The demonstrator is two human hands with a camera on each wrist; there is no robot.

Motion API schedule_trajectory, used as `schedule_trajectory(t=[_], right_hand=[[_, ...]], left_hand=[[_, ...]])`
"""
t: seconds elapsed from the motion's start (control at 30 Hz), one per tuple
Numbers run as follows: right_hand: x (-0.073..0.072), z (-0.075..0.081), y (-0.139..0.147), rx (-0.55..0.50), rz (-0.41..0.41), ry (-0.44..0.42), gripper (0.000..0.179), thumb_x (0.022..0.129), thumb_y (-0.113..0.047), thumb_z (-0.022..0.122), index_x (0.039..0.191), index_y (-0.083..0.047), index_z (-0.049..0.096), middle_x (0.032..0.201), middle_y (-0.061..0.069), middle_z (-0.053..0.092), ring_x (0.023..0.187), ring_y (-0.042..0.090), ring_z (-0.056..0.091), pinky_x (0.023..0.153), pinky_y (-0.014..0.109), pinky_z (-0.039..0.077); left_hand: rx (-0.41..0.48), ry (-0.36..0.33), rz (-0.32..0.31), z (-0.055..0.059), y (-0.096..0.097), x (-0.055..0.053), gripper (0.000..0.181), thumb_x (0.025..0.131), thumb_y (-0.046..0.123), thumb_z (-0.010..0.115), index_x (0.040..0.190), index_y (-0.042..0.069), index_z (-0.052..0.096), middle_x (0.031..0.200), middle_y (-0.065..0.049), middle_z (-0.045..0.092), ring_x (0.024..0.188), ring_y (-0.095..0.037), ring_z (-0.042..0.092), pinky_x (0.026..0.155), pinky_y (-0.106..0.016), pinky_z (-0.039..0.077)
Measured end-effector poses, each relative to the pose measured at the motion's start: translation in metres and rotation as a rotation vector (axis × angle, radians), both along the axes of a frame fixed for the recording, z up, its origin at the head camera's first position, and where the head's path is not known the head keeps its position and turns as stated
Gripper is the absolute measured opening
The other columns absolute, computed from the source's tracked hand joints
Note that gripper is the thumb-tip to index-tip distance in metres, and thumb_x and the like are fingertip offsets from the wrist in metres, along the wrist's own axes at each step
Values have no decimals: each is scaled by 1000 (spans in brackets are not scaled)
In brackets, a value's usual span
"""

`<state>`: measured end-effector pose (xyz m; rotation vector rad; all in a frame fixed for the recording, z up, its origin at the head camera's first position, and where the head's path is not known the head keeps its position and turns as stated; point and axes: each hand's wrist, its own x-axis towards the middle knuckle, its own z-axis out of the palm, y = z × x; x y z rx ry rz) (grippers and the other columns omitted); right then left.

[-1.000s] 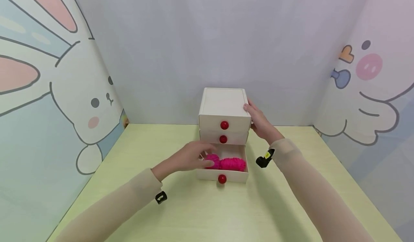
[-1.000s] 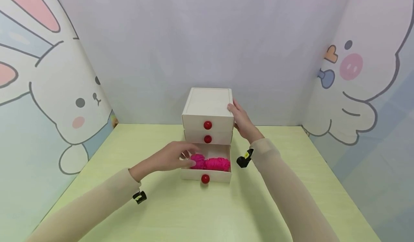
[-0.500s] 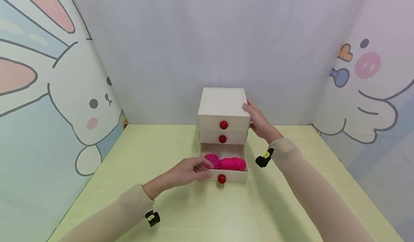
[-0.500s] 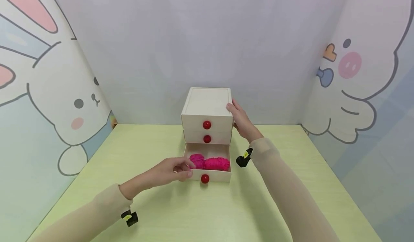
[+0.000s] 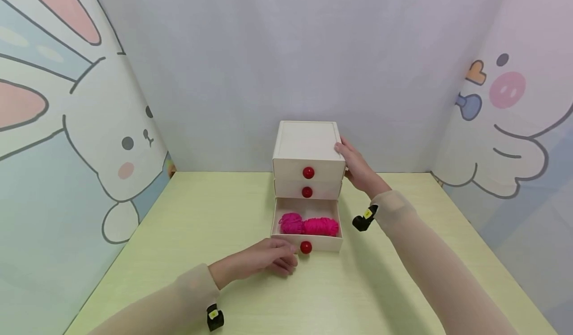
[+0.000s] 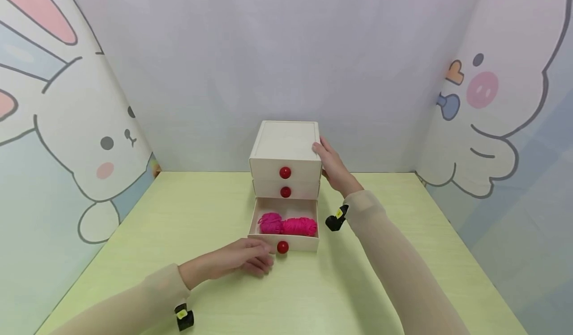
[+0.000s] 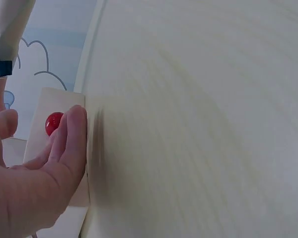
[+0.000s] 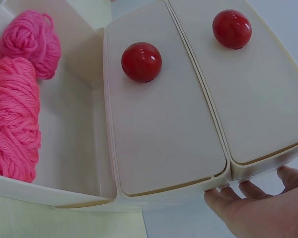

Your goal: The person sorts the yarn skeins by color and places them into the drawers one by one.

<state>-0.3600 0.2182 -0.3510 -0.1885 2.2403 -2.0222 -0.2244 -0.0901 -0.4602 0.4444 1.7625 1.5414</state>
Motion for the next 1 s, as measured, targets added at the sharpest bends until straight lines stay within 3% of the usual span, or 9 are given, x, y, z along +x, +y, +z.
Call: schedule_trajectory(t=[0.2,0.6,1.0], right_hand=[[-1,0,0,-2,-4,-9,67,113,-48,40,171,-42,6,179,-1,5,163,34,9,129,65,15],[-1,-2,-1,-15,-8,-7,67,113,-49,41,171,-43,8,179,-1,6,163,34,11,129,64,17],[-3,-3,1,-13,-6,-9,68,113,-49,41,171,-42,6,180,-1,5,163,34,10,129,64,16]], left_hand=[[39,-170,46,-7,10,-1,49,109,38,60,134,-3,62,118,-19,75,99,-24,76,91,-38,64],[165,-390,116,-16,28,-1,60,108,41,62,140,-9,57,126,-22,73,115,-31,74,104,-45,58],[259,-489,212,-18,41,1,55,107,37,64,137,-10,61,125,-22,74,119,-30,73,109,-44,55]])
